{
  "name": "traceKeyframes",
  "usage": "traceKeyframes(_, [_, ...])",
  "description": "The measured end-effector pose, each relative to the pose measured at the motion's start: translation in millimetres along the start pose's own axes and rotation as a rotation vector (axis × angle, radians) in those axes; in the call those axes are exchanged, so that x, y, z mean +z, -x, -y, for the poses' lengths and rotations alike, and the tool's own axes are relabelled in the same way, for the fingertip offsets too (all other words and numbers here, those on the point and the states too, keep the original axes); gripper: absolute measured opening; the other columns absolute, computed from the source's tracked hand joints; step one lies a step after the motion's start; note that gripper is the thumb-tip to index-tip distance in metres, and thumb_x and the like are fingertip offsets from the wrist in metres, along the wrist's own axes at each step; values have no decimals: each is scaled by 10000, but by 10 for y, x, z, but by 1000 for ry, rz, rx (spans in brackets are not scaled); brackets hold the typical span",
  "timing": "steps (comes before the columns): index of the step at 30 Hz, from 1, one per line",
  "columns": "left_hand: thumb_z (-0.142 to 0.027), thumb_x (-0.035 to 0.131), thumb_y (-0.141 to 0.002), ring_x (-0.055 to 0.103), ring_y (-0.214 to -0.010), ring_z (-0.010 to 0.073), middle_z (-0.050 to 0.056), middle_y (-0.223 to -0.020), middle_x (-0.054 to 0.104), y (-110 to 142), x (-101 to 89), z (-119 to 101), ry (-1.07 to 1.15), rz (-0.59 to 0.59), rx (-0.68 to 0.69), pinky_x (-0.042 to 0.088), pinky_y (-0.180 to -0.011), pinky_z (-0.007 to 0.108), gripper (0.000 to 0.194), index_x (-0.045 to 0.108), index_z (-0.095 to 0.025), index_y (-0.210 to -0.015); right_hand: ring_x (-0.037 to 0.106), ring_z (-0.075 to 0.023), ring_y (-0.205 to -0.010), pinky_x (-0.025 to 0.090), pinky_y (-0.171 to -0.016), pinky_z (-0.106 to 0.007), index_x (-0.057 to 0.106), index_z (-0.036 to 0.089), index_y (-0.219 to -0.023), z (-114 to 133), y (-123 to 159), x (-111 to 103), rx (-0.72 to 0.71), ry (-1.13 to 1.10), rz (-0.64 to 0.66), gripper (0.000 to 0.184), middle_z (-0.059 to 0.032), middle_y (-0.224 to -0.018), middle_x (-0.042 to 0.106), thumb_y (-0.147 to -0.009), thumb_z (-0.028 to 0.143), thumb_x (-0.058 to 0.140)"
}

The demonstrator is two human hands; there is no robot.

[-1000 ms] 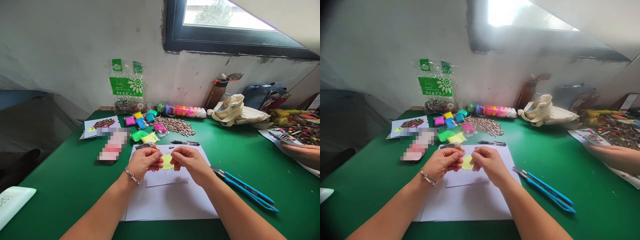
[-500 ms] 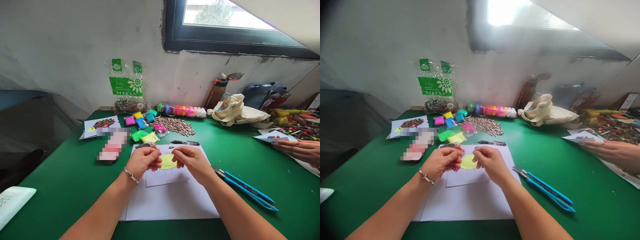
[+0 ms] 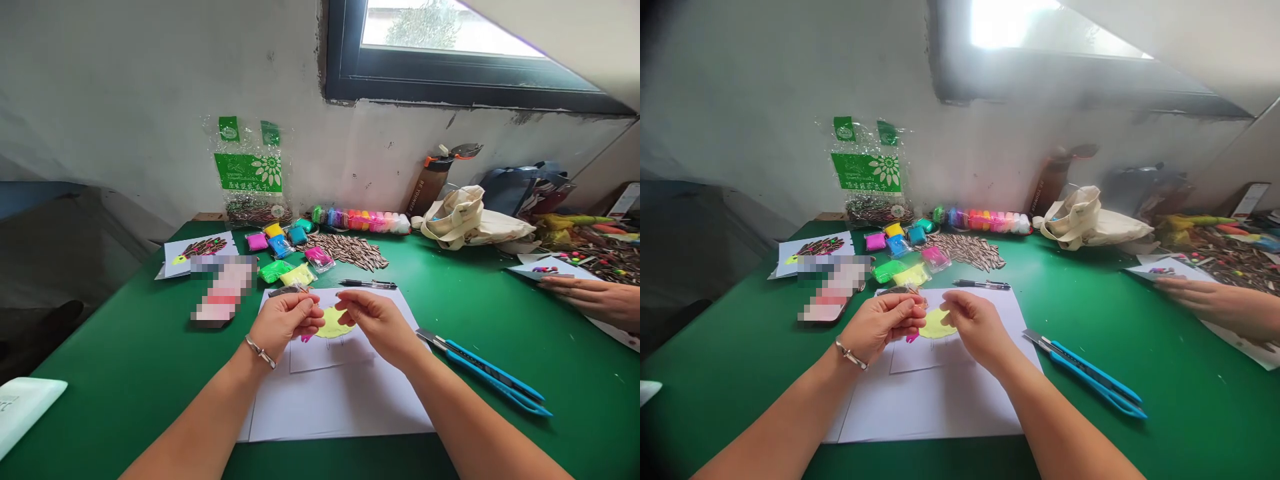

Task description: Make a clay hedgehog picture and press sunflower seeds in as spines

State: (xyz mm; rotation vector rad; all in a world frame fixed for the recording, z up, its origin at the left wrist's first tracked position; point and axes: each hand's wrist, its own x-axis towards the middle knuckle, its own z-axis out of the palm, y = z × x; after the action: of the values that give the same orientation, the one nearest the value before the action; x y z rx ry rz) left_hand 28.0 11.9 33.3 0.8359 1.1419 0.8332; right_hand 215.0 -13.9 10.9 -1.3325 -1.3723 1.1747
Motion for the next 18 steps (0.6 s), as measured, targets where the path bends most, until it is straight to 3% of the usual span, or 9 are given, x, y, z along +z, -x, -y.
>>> traceKeyframes(5, [-392, 833, -638, 667, -585, 152, 55, -681, 697, 0, -12, 6, -31, 14, 13, 540, -551, 250, 350, 679, -114, -785, 629, -149, -657, 493, -652, -291, 673, 189, -921, 68, 18, -9, 6, -1, 4, 212, -33, -814, 683, -840, 351, 562])
traceKeyframes(10, [-546, 818, -575, 513, -381, 80, -10, -467, 574, -44, -66, 29, -117, 42, 101, 380, -381, 184, 466, 619, -126, -610, 472, -106, -520, 368, -492, -238, 670, 186, -664, 146, 36, -28, -10, 92, 16, 245, 23, -558, 543, -796, 388, 623])
traceKeyframes(14, [-577, 796, -589, 461, -343, 60, -23, -427, 535, -63, -74, 35, -140, 9, 120, 303, -344, 167, 492, 591, -130, -570, 579, -135, -589, 467, -589, -270, 706, 189, -781, 104, 33, -11, -12, 27, 36, 205, -6, -673, 634, -804, 372, 616])
traceKeyframes(18, [-516, 810, -610, 565, -443, 103, 19, -557, 629, -57, -50, 38, -103, 8, 108, 441, -426, 213, 430, 653, -121, -677, 673, -182, -715, 520, -714, -323, 701, 189, -932, 35, 26, 16, 1, -26, 30, 222, -44, -828, 692, -808, 350, 612])
